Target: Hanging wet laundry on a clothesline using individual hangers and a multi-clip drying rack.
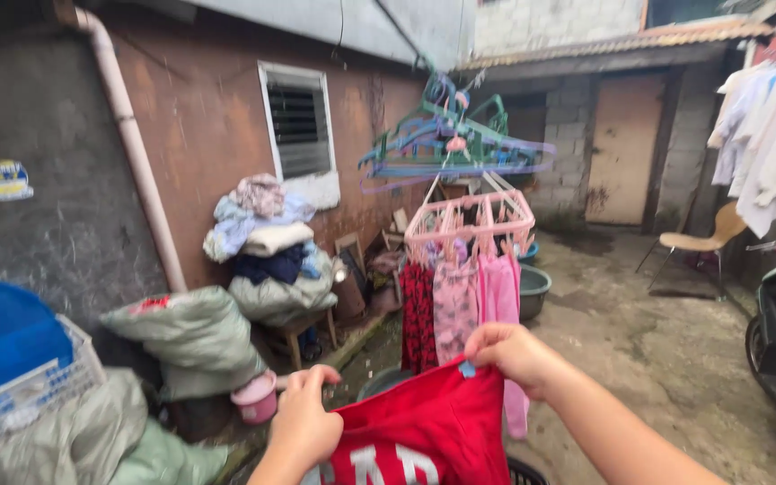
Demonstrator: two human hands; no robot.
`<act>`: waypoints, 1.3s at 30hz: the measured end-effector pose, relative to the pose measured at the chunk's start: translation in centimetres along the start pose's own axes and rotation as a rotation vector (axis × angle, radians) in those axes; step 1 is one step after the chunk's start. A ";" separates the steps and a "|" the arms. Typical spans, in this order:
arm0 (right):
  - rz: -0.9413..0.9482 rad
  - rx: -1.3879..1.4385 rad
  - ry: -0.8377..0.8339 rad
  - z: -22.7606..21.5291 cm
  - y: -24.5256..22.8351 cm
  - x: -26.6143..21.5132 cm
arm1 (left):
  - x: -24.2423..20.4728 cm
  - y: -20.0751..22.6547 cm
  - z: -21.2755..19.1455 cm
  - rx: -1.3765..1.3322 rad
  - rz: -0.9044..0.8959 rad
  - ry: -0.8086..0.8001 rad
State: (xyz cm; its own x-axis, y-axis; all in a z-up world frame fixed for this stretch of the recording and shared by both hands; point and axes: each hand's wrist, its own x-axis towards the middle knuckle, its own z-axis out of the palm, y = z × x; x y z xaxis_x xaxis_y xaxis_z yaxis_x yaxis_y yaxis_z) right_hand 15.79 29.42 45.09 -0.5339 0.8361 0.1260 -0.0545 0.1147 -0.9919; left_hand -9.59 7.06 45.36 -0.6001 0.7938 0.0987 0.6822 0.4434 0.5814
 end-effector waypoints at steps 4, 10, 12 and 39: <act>-0.001 -0.705 0.147 2.5 -2.4 0.9 | 16.4 1.6 5.9 -0.125 0.067 -0.368; 0.124 -1.095 -0.407 6.7 -13.3 -4.2 | 17.4 1.1 4.5 -0.026 0.203 -0.252; 0.029 -1.331 -0.656 6.1 -13.6 -1.9 | 17.2 1.6 3.3 0.027 0.222 -0.226; -0.241 0.547 0.065 -1.0 -13.9 5.4 | 0.6 14.7 -9.2 0.520 0.318 -0.070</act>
State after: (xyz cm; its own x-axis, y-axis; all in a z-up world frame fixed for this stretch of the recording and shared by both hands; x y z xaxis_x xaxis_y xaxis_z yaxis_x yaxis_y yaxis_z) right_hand 14.51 32.93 59.60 -0.4010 0.8537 0.3322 -0.6032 0.0269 -0.7971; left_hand -3.82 10.23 61.38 -0.3167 0.9383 0.1389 0.9484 0.3112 0.0606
